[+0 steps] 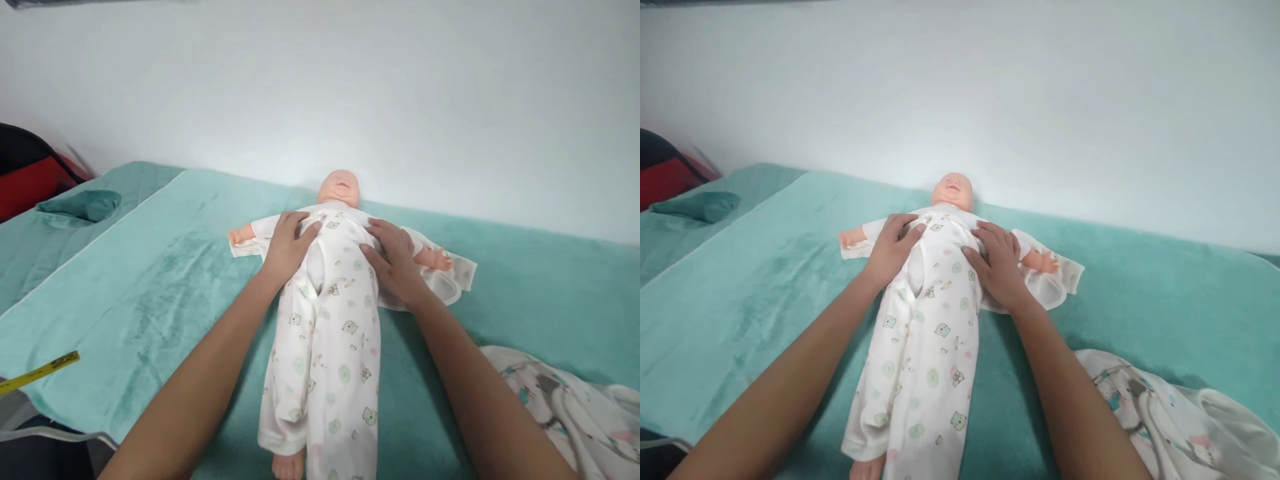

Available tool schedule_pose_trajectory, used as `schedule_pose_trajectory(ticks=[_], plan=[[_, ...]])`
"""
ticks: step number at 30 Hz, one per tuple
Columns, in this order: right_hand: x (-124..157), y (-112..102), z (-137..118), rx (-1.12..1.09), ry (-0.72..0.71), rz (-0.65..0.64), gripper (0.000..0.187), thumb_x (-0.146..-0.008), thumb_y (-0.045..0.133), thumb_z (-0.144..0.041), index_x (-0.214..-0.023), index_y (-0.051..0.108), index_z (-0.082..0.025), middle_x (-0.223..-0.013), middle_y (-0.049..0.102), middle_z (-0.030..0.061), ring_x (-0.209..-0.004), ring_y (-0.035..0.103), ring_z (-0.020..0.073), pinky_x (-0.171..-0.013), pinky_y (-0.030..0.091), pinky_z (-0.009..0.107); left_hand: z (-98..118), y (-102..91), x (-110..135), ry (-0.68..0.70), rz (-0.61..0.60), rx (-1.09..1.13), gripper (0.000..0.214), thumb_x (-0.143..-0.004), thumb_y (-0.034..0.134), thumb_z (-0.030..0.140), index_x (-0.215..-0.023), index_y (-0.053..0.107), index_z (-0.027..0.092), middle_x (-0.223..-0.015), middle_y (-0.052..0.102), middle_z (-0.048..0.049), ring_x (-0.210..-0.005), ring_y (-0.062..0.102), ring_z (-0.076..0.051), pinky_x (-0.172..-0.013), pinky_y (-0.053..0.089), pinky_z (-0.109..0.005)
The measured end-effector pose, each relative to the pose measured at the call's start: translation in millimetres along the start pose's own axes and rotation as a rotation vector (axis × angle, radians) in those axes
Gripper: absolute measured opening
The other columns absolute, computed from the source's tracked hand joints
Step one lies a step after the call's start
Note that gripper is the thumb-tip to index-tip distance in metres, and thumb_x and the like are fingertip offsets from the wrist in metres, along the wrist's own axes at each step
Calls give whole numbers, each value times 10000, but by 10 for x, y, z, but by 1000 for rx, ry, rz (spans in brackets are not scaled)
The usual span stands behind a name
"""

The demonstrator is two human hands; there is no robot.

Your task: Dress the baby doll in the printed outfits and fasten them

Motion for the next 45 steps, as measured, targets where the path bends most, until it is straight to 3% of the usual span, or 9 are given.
schedule_pose_trajectory(ticks=[8,13,18,22,26,30,33,37,45], plan=[[-8,41,100,-64,117,-57,249,-824,661,-486,-850,581,-252,-1384,514,58,-1314,430,282,-1111,310,486,-14,44,53,123,88,19,274,-855,656,425,-787,525,194,-893,515,-21,-893,495,-170,-826,400,-301],[57,15,94,-358,173,23,291,-795,703,-483,-764,531,-250,-1097,603,36,-1025,572,231,-918,460,389,7,6,133,112,96,96,504,-883,580,507,-588,310,201,-619,314,42,-630,361,-122,-634,321,-281],[159,26,173,-479,296,-68,341,-802,685,-554,-775,513,-260,-711,507,-24,-654,483,163,-619,429,304,-71,-189,187,-24,-403,202,302,-794,670,473,-778,553,196,-745,511,30,-692,487,-132,-608,357,-252],[208,-30,37,-356,269,-321,357,-780,704,-567,-869,589,-241,-810,570,-6,-732,513,165,-644,417,283,-137,-360,380,-56,-694,179,547,-641,797,378,-1124,589,229,-989,616,-2,-861,568,-182,-684,428,-259],[378,-14,-162,-212,275,-503,438,-644,817,-512,-891,604,-219,-857,597,-5,-755,525,172,-645,410,276,-154,-304,594,-29,-475,85,180,-700,658,246,-849,574,193,-805,566,31,-728,495,-142,-629,360,-251],[626,31,-258,-78,290,-270,342,-764,686,-480,-669,501,-208,-661,484,-38,-663,433,142,-599,339,268,-178,-258,808,-60,-183,79,95,-736,584,219,-766,497,195,-699,482,47,-697,450,-135,-646,339,-257],[830,23,-283,-111,364,-95,319,-825,592,-475,-670,488,-216,-634,457,-43,-659,425,145,-606,351,269,-191,-280,932,-72,-300,224,235,-743,644,287,-928,523,206,-844,516,28,-780,480,-141,-696,385,-253],[1036,50,-387,-134,364,-277,351,-763,677,-515,-947,589,-230,-781,552,-31,-727,492,166,-650,406,280,-148,-368,1099,29,-488,191,450,-682,759,363,-1046,537,219,-1125,524,-34,-953,505,-172,-837,422,-284],[1153,108,-594,5,394,-166,298,-833,563,-489,-692,476,-241,-627,499,-29,-652,477,176,-602,374,292,-174,-372,1319,-104,-145,101,240,-793,607,308,-735,394,212,-655,388,66,-645,381,-121,-620,321,-246]])
Point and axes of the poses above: each hand's wrist, its own x-axis away from the middle knuckle, its own y-axis out of the palm, z = x × y, the point moved 5 cm from there along -x, towards the middle knuckle
